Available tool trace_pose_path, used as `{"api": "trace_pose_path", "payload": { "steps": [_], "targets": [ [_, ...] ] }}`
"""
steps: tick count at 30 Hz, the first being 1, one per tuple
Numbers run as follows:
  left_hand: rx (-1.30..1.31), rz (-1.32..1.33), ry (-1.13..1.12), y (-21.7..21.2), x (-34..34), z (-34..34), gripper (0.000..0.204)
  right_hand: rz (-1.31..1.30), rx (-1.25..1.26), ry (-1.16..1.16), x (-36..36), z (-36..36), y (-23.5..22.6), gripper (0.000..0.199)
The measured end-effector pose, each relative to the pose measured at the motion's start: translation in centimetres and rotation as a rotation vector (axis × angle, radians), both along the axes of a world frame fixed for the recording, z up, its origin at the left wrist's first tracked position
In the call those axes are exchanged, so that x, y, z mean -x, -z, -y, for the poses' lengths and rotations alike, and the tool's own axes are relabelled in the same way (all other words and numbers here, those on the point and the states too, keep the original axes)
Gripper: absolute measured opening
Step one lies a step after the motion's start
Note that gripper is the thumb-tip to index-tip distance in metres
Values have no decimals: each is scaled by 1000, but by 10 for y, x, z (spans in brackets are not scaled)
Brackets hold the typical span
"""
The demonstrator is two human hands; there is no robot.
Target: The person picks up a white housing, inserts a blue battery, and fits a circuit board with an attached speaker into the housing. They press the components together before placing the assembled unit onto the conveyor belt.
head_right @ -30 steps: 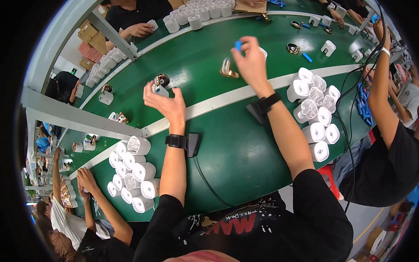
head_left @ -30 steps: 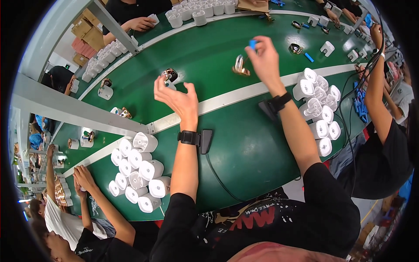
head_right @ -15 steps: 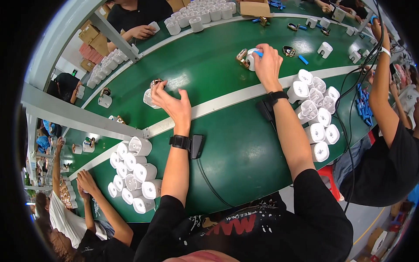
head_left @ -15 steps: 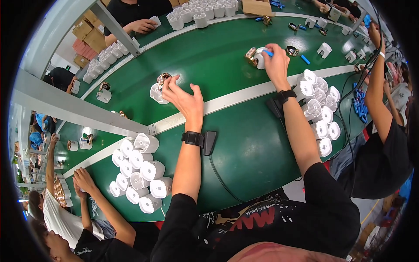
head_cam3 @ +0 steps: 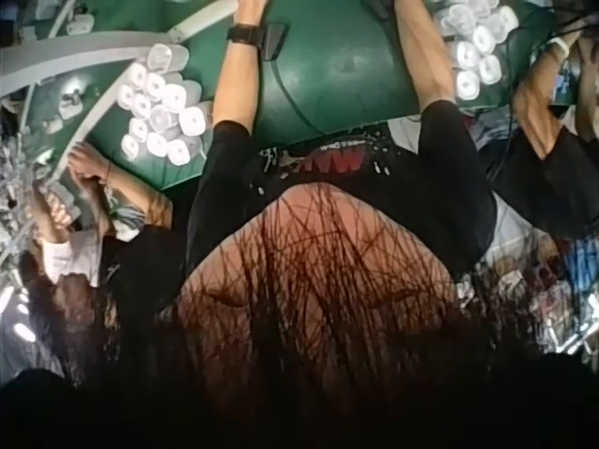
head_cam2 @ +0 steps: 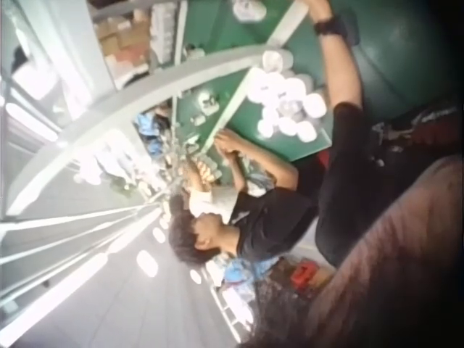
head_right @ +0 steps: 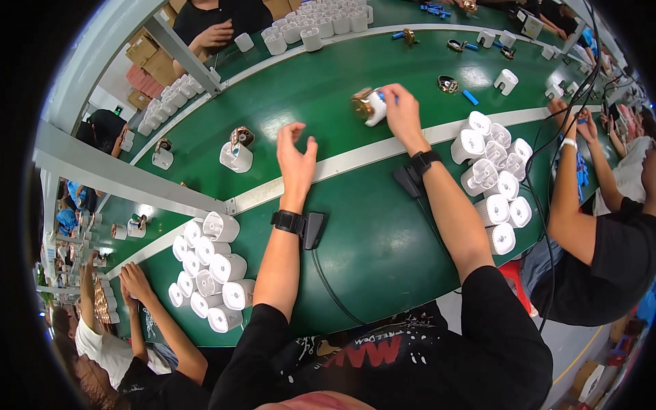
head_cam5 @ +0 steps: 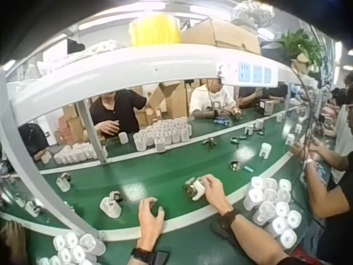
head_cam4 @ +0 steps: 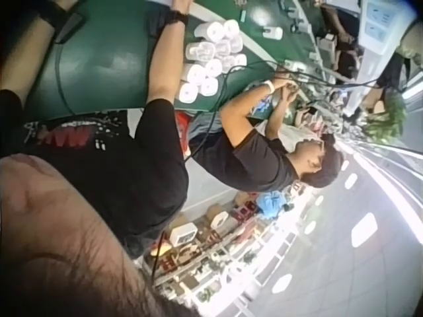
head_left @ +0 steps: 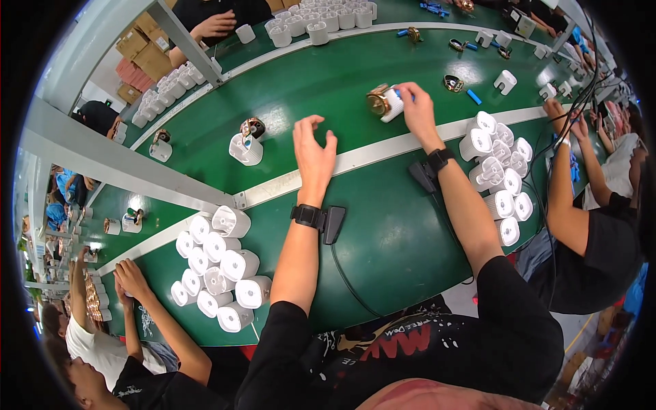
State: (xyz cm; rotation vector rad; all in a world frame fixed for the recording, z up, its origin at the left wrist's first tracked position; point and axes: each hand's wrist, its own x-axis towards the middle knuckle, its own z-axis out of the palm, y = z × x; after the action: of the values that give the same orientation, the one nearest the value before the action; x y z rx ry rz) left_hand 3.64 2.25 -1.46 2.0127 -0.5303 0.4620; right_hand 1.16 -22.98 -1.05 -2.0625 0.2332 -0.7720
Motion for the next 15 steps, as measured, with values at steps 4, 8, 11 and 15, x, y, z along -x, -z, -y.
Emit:
{"api": "trace_pose_path", "payload": {
  "steps": [4,8,11,15],
  "targets": [
    [281,-312,355,-1,11,12,46,-187,-665,-321,2,-47,-5,26],
    [519,-490,579,-9,18,18,50,-142,-1078,-409,10,-84,-9,29],
    [513,-547,476,-10,15,21,53,-221,-1652,-282,10,-89,-3,29],
    [505,-489,439,-7,8,15,55,-377,-1673,-262,12,-88,-24,30]
  ]
}}
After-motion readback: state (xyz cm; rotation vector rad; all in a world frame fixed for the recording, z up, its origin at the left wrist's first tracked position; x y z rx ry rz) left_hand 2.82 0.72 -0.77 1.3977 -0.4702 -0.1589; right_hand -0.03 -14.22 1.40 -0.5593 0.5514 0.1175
